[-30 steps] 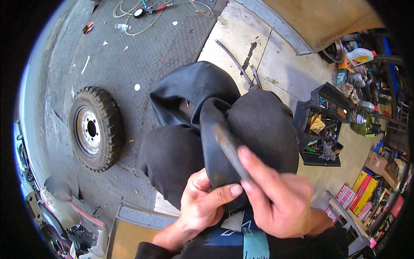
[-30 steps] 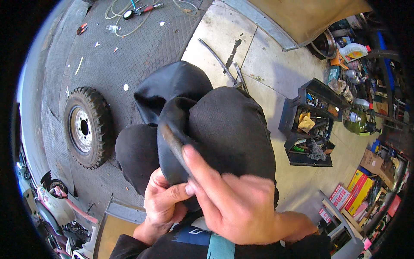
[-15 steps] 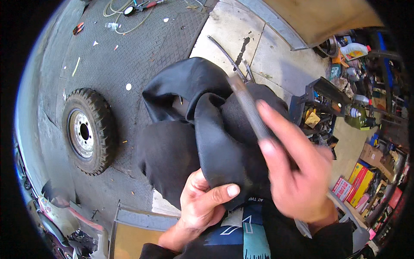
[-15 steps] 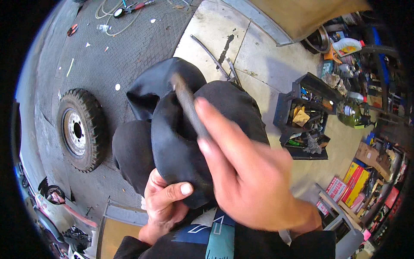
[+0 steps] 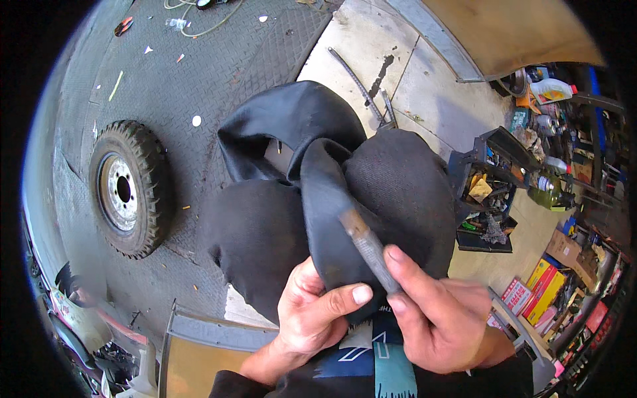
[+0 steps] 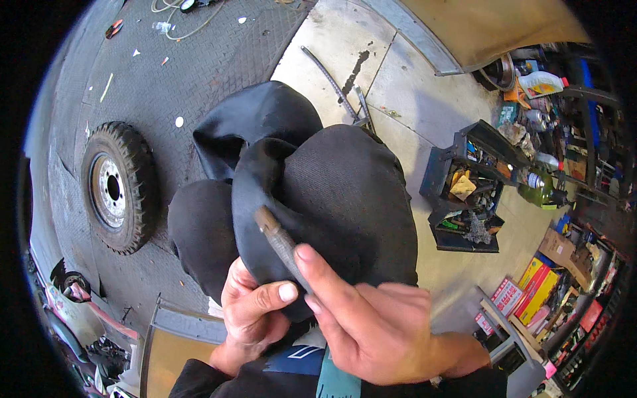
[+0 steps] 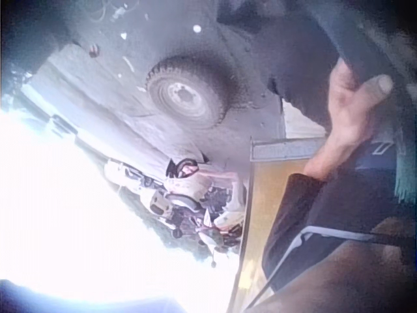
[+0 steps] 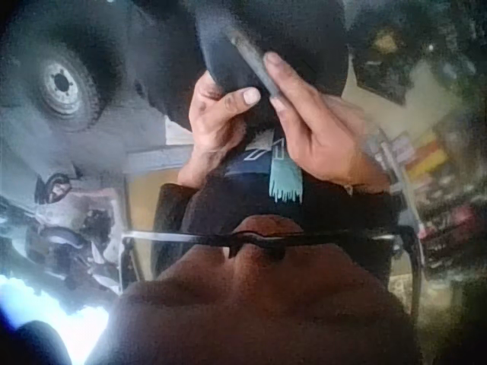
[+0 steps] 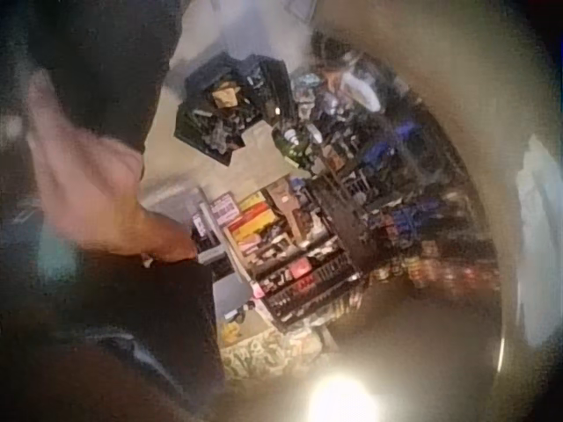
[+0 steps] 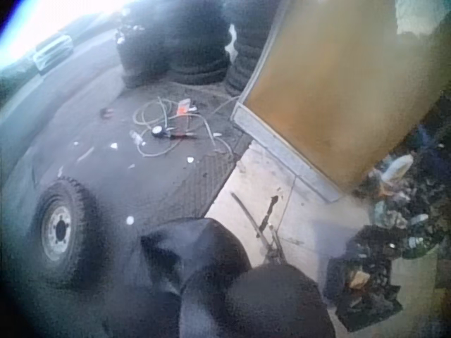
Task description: The person prepares a punctured inner tube by abrading the area around the hole with a rasp, applies vulcanizing glue, and presses a self-adhesive patch over the hole. The person then inflates the tube with an air hose to test the repair.
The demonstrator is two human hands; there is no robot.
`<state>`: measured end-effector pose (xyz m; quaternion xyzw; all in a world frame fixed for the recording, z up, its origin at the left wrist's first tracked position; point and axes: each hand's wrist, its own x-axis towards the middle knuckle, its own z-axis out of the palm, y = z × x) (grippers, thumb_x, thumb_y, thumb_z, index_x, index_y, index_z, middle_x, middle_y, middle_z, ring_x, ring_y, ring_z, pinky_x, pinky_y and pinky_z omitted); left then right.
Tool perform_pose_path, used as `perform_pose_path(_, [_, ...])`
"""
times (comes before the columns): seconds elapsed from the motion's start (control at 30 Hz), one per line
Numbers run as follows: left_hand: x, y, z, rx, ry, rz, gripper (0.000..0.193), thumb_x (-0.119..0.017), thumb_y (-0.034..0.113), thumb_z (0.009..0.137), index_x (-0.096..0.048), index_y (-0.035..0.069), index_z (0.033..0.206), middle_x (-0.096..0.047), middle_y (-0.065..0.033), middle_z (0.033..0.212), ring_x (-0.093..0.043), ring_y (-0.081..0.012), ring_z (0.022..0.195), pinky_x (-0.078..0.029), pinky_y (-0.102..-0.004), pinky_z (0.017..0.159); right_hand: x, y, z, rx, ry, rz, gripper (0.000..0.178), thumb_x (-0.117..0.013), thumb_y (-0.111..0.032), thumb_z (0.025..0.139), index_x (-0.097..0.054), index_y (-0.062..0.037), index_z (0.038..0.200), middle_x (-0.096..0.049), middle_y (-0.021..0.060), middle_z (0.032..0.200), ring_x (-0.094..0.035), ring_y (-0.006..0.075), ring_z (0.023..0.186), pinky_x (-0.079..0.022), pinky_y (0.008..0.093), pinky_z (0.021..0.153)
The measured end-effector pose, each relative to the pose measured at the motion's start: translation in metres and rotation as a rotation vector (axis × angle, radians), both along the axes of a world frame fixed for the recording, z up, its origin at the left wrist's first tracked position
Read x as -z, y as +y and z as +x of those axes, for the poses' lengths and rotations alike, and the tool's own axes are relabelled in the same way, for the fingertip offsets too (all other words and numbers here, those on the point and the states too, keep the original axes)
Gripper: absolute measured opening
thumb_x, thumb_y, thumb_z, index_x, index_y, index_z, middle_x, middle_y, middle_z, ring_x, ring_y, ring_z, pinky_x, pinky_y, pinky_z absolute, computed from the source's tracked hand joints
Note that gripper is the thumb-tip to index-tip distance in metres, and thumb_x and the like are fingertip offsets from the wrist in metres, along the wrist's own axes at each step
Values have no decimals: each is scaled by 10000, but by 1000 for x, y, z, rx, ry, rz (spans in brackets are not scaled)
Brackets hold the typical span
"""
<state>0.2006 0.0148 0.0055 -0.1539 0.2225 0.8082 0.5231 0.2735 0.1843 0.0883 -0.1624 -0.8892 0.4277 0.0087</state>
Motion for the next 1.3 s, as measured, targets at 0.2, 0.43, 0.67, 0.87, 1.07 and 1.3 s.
perform_pose_path(0.2, [-4,1,0,35,-4,-90,404,-708,-108,955,-690,-35,1351,-747,-178,1322,-711,-253,1225,-529,-398,1115,9,10,-9,254,-95,58,401,-681,-12,1014,-679,31,1413,-782,230,1152,-772,179,735,-560,356,630])
perform_pose_path(0.43, [-1,5,3,-16,58,-66,408,-710,-117,955,-690,-32,1353,-742,-169,1328,-709,-245,1214,-535,-391,1100,10,4,-22,93,-10,32,416,-704,8,981,-688,34,1396,-787,233,1096,-767,227,699,-564,325,637])
perform_pose_path(0.67, [-7,5,5,-31,43,-190,447,-769,-94,856,-719,-42,1296,-776,-172,1263,-749,-272,1165,-556,-425,1099,-1,6,-6,100,69,-32,410,-683,-20,1003,-683,23,1411,-795,175,1052,-738,174,692,-549,283,618])
perform_pose_path(0.87, [-2,3,2,52,135,-96,459,-728,-117,938,-659,-23,1382,-734,-140,1334,-685,-226,1239,-513,-382,1106,10,9,-27,170,-33,27,389,-683,-5,1013,-685,24,1401,-783,228,1140,-778,187,765,-565,295,671])
perform_pose_path(1.07, [0,0,7,-17,104,-45,476,-708,-132,941,-646,-19,1400,-730,-128,1339,-677,-223,1251,-503,-385,1126,5,0,-12,36,19,27,410,-681,18,996,-683,35,1405,-783,245,1171,-784,207,742,-582,322,690])
perform_pose_path(1.3, [0,-1,5,-2,93,-45,528,-712,-135,924,-614,-12,1429,-724,-126,1350,-676,-224,1262,-504,-382,1124,0,2,-20,188,65,-38,389,-686,-10,1010,-678,57,1393,-777,237,1230,-791,171,822,-595,317,716])
